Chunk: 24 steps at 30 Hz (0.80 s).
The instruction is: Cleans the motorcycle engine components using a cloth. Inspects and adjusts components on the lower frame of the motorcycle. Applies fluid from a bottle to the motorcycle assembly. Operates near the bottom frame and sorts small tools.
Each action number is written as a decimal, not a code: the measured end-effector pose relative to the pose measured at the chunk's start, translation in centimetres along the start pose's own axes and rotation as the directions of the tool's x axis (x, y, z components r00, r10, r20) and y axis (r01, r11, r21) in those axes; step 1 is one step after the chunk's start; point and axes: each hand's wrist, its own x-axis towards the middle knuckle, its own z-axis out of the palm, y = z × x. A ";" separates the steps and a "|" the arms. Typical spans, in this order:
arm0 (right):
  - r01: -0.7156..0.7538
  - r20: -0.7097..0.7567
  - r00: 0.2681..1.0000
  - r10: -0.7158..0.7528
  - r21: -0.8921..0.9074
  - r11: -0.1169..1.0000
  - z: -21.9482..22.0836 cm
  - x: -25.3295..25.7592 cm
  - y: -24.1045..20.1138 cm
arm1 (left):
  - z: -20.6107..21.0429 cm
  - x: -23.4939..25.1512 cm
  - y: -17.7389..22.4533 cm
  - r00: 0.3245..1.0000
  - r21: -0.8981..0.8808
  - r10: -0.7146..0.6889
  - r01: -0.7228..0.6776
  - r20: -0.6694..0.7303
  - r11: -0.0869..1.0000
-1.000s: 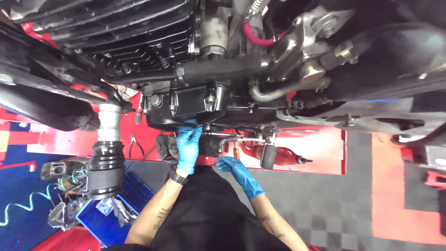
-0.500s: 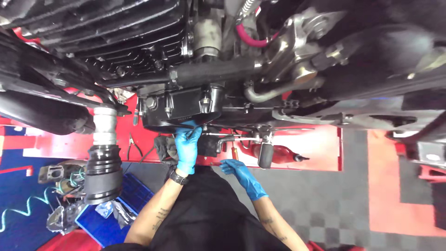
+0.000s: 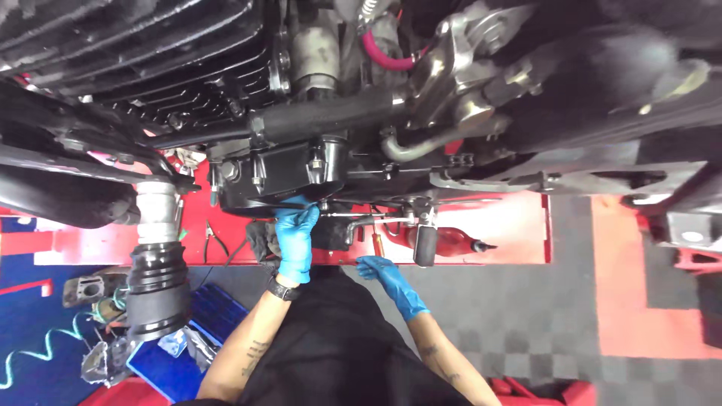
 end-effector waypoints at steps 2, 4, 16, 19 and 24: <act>0.031 -0.090 0.995 -0.031 -0.008 0.999 -0.4 -0.3 1.2 | -0.1 -0.2 0.3 1.000 0.026 -0.027 0.028 -0.011 0.999; 0.081 -0.329 0.937 -0.117 -0.120 0.989 -2.0 -1.5 2.7 | 0.1 -0.2 0.2 1.000 0.058 -0.020 0.020 0.004 0.998; 0.469 -0.844 0.351 -0.406 -0.217 0.856 -12.3 3.6 3.0 | 0.6 -0.4 1.3 1.000 0.213 -0.028 0.027 -0.001 0.977; 0.507 -0.871 0.308 -0.383 -0.190 0.841 -11.8 5.3 2.1 | 0.2 -0.7 2.2 0.999 0.251 -0.046 0.046 -0.006 0.967; 0.556 -0.895 0.230 -0.383 -0.202 0.807 -13.1 4.7 1.8 | 0.4 -1.1 1.9 0.991 0.296 -0.131 0.137 -0.043 0.945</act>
